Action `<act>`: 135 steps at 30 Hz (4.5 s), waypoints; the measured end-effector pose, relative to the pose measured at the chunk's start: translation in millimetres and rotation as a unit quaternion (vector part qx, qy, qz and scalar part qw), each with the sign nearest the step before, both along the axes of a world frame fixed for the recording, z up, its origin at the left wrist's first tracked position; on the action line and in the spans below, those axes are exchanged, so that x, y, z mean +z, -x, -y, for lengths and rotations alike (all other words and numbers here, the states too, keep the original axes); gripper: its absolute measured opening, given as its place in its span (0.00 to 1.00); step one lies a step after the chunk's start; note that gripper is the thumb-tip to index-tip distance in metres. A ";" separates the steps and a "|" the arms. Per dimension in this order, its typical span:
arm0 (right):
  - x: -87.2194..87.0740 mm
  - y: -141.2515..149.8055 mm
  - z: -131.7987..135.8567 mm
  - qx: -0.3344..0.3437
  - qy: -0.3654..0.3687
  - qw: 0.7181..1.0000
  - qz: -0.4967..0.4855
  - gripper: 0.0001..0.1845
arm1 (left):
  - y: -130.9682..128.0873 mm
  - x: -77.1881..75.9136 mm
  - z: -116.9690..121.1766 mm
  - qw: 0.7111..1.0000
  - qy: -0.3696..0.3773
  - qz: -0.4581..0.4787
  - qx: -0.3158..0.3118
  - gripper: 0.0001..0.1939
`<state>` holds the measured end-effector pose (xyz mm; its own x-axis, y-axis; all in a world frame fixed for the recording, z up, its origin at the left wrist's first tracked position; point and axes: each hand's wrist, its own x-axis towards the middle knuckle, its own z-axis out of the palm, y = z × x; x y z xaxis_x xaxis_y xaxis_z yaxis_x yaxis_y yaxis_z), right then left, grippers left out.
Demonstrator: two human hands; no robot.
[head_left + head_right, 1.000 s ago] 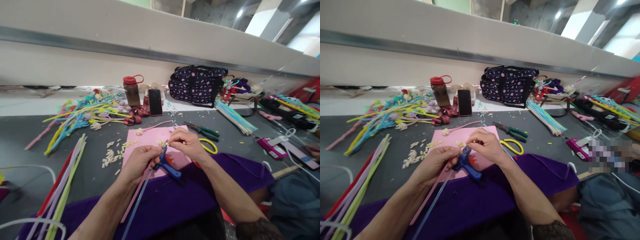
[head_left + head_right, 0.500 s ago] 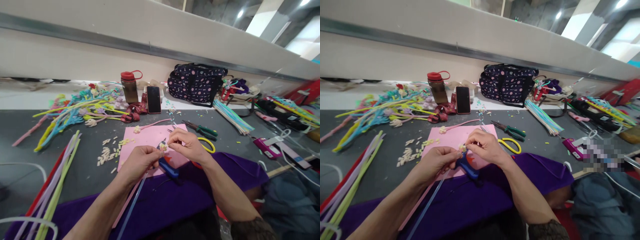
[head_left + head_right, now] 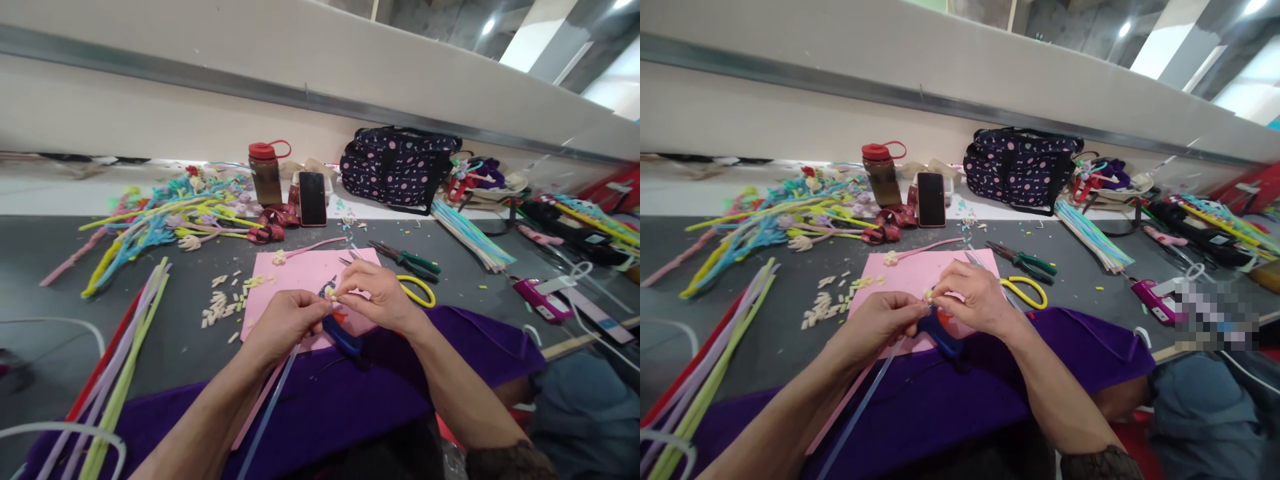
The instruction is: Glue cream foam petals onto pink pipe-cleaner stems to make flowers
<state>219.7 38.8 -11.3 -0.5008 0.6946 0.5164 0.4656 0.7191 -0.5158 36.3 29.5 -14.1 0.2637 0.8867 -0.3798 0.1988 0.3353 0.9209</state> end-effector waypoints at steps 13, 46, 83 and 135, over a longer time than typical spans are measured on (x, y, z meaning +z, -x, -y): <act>-0.6 1.5 0.9 -0.022 -0.028 0.999 0.040 0.06 | -0.8 1.2 1.5 1.000 -0.014 -0.005 -0.015 0.13; 3.2 0.6 2.8 -0.028 -0.009 0.996 0.080 0.06 | 4.0 -14.9 0.1 0.987 -0.140 -0.070 -0.033 0.16; 3.3 0.9 5.4 -0.059 -0.010 0.998 -0.001 0.08 | 4.1 -8.3 -0.1 0.978 -0.169 -0.118 -0.018 0.14; 6.9 0.5 8.9 0.055 0.036 0.993 -0.101 0.16 | 10.7 -0.1 0.4 0.973 0.067 0.205 -0.082 0.09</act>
<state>219.2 30.0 -4.4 -0.4660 0.6802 0.5658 0.2679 0.7179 -0.6425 25.6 29.1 -14.2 0.5509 0.7697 -0.3226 -0.1160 0.4534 0.8837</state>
